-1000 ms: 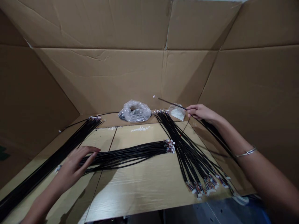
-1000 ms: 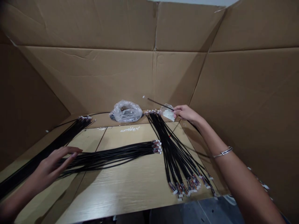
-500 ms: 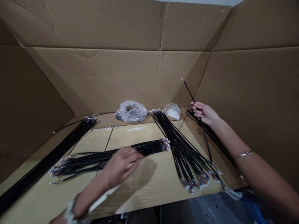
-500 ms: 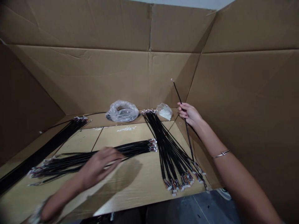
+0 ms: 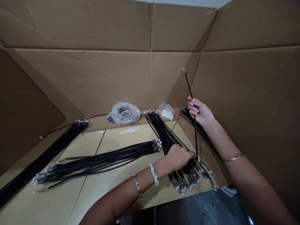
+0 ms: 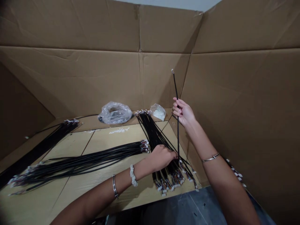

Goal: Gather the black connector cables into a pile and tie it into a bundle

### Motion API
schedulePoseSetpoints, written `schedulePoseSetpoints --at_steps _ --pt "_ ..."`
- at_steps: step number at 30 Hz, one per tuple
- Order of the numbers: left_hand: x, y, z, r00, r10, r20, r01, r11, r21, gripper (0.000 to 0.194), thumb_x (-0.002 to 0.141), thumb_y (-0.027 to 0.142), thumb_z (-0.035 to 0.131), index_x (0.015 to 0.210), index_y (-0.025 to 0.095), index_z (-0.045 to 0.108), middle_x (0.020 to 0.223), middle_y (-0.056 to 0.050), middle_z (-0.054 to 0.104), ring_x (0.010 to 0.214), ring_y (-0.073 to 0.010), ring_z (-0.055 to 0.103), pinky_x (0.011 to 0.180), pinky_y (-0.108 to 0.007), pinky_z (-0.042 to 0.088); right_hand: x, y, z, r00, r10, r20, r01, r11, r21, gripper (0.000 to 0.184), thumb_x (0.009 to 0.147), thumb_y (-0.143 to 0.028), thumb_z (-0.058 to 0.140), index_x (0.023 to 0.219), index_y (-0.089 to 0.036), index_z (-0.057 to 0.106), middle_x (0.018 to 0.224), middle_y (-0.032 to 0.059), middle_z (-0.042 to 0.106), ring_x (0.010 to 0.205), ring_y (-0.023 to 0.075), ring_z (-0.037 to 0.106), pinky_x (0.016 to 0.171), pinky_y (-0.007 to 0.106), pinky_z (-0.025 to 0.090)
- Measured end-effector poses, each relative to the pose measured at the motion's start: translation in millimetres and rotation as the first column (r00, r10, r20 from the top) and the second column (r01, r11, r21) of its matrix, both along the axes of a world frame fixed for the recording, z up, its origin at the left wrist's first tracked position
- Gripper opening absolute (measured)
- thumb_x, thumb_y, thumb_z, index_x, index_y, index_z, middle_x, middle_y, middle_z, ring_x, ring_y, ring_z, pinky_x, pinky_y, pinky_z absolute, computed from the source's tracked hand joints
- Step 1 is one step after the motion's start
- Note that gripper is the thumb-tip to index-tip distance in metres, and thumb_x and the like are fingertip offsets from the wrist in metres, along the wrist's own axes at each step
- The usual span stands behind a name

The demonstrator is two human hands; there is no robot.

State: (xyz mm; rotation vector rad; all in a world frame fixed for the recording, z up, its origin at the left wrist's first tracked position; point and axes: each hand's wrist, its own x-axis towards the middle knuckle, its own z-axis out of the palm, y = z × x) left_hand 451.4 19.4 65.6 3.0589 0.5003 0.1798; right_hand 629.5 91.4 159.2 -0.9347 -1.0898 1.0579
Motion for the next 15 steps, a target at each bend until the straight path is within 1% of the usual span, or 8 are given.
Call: schedulePoseSetpoints --at_steps 3,6,8,11,15 --pt "-0.2 1.2 -0.7 1.000 0.023 -0.011 -0.023 1.000 -0.001 0.020 0.096 0.018 0.048 0.101 0.022 0.067 0.086 -0.005 0.077 0.083 -0.0204 0.074 0.066 -0.030 0.052 -3.7 -6.8 -6.2 1.000 -0.018 -0.003 0.018 1.000 0.013 0.003 0.089 -0.022 0.055 0.088 -0.025 0.055 0.061 -0.0073 0.037 0.039 0.0073 0.019 0.031 0.015 0.021" --pt "1.2 0.7 -4.6 0.999 0.037 -0.025 -0.037 0.999 -0.002 0.020 0.095 0.016 0.049 0.102 0.019 0.067 0.085 -0.007 0.077 0.082 -0.0224 0.074 0.065 -0.032 0.052 -12.7 -14.1 -11.8 0.999 0.002 -0.039 -0.003 1.000 -0.016 0.005 0.089 -0.021 0.054 0.091 -0.025 0.057 0.061 -0.0078 0.036 0.039 0.0068 0.017 0.031 0.014 0.020" --pt "1.8 -0.3 -8.1 0.999 0.032 -0.028 -0.032 0.999 -0.008 0.021 0.095 0.015 0.048 0.104 0.018 0.067 0.086 -0.007 0.077 0.082 -0.0231 0.074 0.065 -0.033 0.052 -16.0 -18.1 -11.7 0.999 0.016 -0.030 -0.016 1.000 -0.017 0.005 0.090 -0.022 0.054 0.092 -0.025 0.057 0.061 -0.0080 0.037 0.039 0.0064 0.017 0.031 0.014 0.021" --pt "0.2 -1.2 -12.2 0.999 0.026 -0.025 -0.027 0.999 -0.028 0.024 0.095 0.014 0.046 0.108 0.018 0.065 0.087 -0.007 0.077 0.082 -0.0232 0.074 0.065 -0.033 0.051 -10.9 -21.2 -4.2 0.999 -0.008 0.040 0.007 1.000 0.024 0.005 0.091 -0.027 0.056 0.095 -0.027 0.058 0.062 -0.0079 0.038 0.038 0.0062 0.019 0.032 0.015 0.021" --pt "-5.6 1.7 -12.2 0.999 0.034 -0.007 -0.035 0.996 -0.082 0.026 0.096 0.015 0.045 0.113 0.017 0.064 0.088 -0.008 0.077 0.082 -0.0220 0.074 0.064 -0.029 0.049 6.4 -24.4 11.2 0.986 -0.107 0.131 0.098 0.992 0.078 0.009 0.094 -0.030 0.052 0.097 -0.028 0.060 0.062 -0.0074 0.039 0.039 0.0070 0.020 0.033 0.017 0.021"
